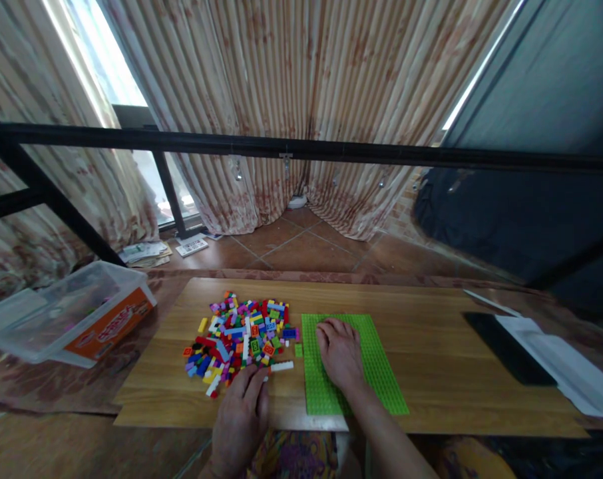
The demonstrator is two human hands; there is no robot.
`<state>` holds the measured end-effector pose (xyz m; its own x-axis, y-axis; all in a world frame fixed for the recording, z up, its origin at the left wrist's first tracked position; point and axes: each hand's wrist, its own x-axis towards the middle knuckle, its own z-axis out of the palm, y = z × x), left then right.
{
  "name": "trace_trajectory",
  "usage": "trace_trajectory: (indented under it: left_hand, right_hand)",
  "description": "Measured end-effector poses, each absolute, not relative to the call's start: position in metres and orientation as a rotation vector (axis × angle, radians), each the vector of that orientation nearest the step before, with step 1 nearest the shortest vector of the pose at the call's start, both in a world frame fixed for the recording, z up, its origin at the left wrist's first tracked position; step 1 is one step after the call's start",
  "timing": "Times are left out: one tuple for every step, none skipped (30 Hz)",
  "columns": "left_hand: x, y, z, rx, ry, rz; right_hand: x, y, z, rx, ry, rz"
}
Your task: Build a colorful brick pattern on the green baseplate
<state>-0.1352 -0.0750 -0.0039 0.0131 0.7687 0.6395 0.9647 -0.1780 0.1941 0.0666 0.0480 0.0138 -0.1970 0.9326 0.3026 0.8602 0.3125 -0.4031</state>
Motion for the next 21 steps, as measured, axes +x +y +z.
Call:
trace_trajectory:
  left_hand:
    - [-0.1352,-0.0750,-0.0036,-2.002,-1.787,-0.935]
    - [-0.1352,-0.0749,-0.0034,-2.004,-1.785,-0.940]
    - [-0.1351,-0.0748,-0.0032,-2.002,-1.783,-0.948]
    - [-0.1351,-0.0746,-0.0032,-2.001,-1.780,-0.954]
    - [-0.1350,-0.0744,-0.0031,-1.999,-1.777,-0.959]
    - [-0.1349,-0.0742,-0.0029,-2.000,-1.774,-0.959]
    - [-0.1348,-0.0741,-0.0027,-2.004,-1.770,-0.955]
    - [-0.1348,-0.0741,-0.0025,-2.005,-1.767,-0.948]
    - [-0.1348,-0.0741,-0.0023,-2.000,-1.763,-0.941]
    - [-0.1349,-0.0742,-0.0022,-1.996,-1.761,-0.933]
    - [-0.1349,-0.0743,-0.0021,-1.991,-1.760,-0.927]
    - [-0.1351,-0.0745,-0.0020,-1.987,-1.759,-0.922]
    - [-0.1352,-0.0746,-0.0021,-1.983,-1.759,-0.919]
    - [-0.1354,-0.0747,-0.0022,-1.984,-1.759,-0.917]
    - [-0.1355,-0.0747,-0.0025,-1.984,-1.757,-0.916]
    - [-0.1356,-0.0747,-0.0028,-1.982,-1.757,-0.915]
    - [-0.1357,-0.0746,-0.0032,-1.979,-1.759,-0.914]
    - [-0.1357,-0.0744,-0.0037,-1.976,-1.761,-0.912]
    - [-0.1358,-0.0743,-0.0042,-1.971,-1.764,-0.910]
    - [-0.1358,-0.0742,-0.0047,-1.967,-1.767,-0.907]
    - [-0.1358,-0.0742,-0.0053,-1.962,-1.770,-0.904]
  right_hand:
    - [0.0663,0.0478,0.0138,-1.586,-2.095,0.188]
    - [0.0661,0.0476,0.0137,-1.587,-2.095,0.179]
    - [0.0659,0.0474,0.0135,-1.585,-2.095,0.170]
    - [0.0658,0.0471,0.0133,-1.583,-2.094,0.160]
    - [0.0657,0.0470,0.0131,-1.581,-2.091,0.150]
    - [0.0656,0.0468,0.0130,-1.579,-2.087,0.141]
    - [0.0655,0.0467,0.0129,-1.577,-2.085,0.134]
    - [0.0655,0.0465,0.0130,-1.576,-2.082,0.128]
    - [0.0655,0.0464,0.0132,-1.575,-2.081,0.123]
    - [0.0655,0.0463,0.0135,-1.573,-2.080,0.117]
    - [0.0656,0.0462,0.0137,-1.569,-2.081,0.113]
    - [0.0657,0.0460,0.0140,-1.566,-2.081,0.108]
    - [0.0658,0.0459,0.0141,-1.564,-2.081,0.104]
    - [0.0660,0.0459,0.0141,-1.562,-2.081,0.100]
    - [0.0661,0.0459,0.0139,-1.562,-2.081,0.098]
    - [0.0663,0.0459,0.0136,-1.561,-2.081,0.096]
    - [0.0665,0.0460,0.0132,-1.560,-2.082,0.095]
    - [0.0667,0.0462,0.0128,-1.560,-2.082,0.093]
    - [0.0668,0.0463,0.0123,-1.559,-2.083,0.092]
    - [0.0669,0.0465,0.0118,-1.557,-2.085,0.094]
    - [0.0670,0.0467,0.0113,-1.555,-2.087,0.096]
